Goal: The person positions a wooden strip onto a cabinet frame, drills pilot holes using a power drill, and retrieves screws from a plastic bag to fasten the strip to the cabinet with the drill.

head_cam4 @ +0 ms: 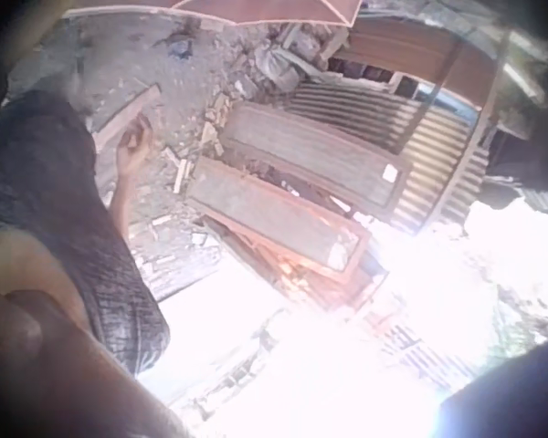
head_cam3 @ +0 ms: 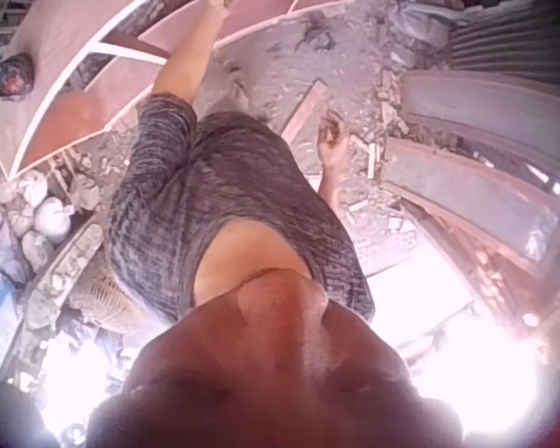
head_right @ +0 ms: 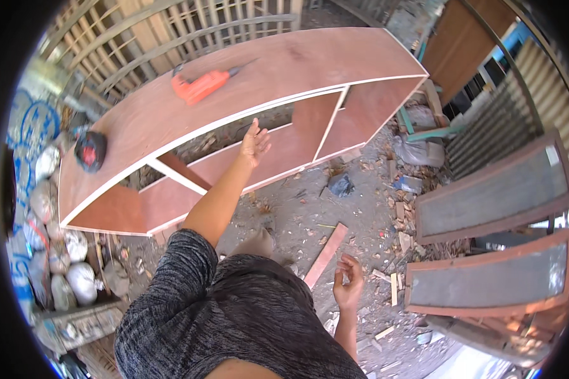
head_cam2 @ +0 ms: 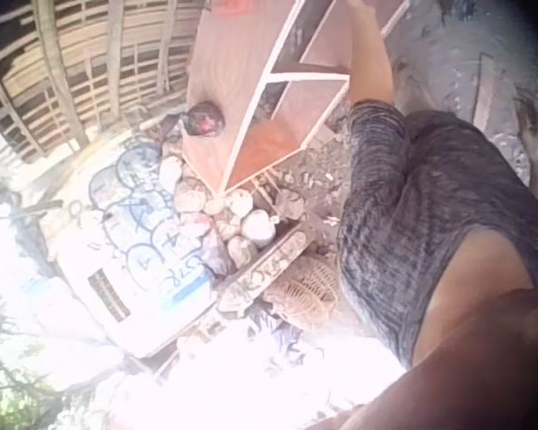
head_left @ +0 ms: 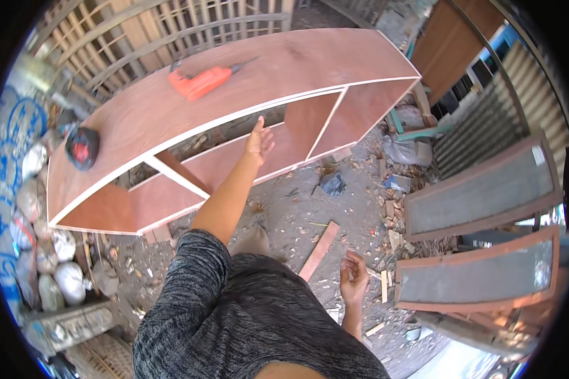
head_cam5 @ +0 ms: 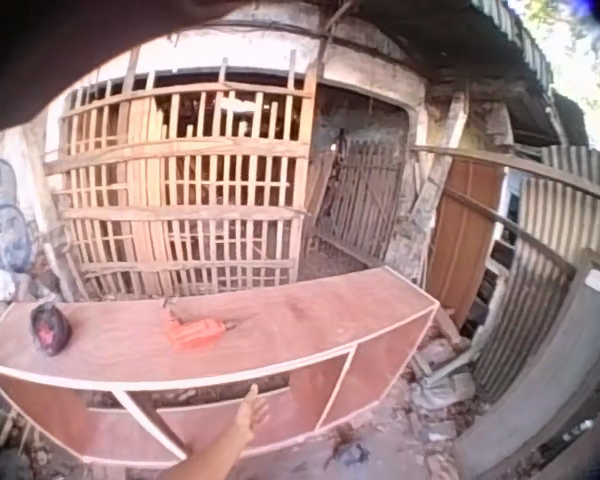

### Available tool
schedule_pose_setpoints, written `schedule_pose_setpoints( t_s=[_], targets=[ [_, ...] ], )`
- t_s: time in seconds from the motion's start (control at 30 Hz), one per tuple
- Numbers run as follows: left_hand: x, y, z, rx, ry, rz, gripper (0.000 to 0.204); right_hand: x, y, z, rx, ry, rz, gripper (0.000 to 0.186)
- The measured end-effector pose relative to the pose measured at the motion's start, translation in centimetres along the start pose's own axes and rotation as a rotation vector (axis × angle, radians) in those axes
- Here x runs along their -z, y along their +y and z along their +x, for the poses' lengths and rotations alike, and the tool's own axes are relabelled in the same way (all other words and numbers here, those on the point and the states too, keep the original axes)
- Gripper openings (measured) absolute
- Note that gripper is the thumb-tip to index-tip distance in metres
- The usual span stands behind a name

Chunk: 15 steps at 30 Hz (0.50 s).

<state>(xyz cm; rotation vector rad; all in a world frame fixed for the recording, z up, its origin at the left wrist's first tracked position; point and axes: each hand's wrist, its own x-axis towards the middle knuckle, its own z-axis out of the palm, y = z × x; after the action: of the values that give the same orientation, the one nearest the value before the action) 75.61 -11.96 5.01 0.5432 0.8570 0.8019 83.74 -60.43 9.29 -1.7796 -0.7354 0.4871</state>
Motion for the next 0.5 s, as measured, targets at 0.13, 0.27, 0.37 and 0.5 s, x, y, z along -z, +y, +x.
schedule_pose_setpoints(
  t_s=[0.13, 0.27, 0.37, 0.5],
  targets=[
    [-8.1, -1.8, 6.4, 0.122, -0.068, -0.064, 0.122, 2.7, 1.5, -0.6, -0.109, 0.188, -0.016, 0.039],
    [-14.5, -3.3, 12.2, 0.165, -0.095, -0.197, 0.121, 4.8, 3.5, 0.3, -0.164, 0.368, -0.033, 0.041],
    [-18.8, -4.2, 15.4, 0.156, -0.059, -0.323, 0.113, 5.9, 5.6, 0.8, -0.309, 0.540, 0.018, 0.043],
    [-21.6, -4.2, 16.9, 0.147, 0.038, -0.329, 0.102, 5.9, 8.2, 2.6, -0.443, 0.621, -0.024, 0.039]
  ],
)
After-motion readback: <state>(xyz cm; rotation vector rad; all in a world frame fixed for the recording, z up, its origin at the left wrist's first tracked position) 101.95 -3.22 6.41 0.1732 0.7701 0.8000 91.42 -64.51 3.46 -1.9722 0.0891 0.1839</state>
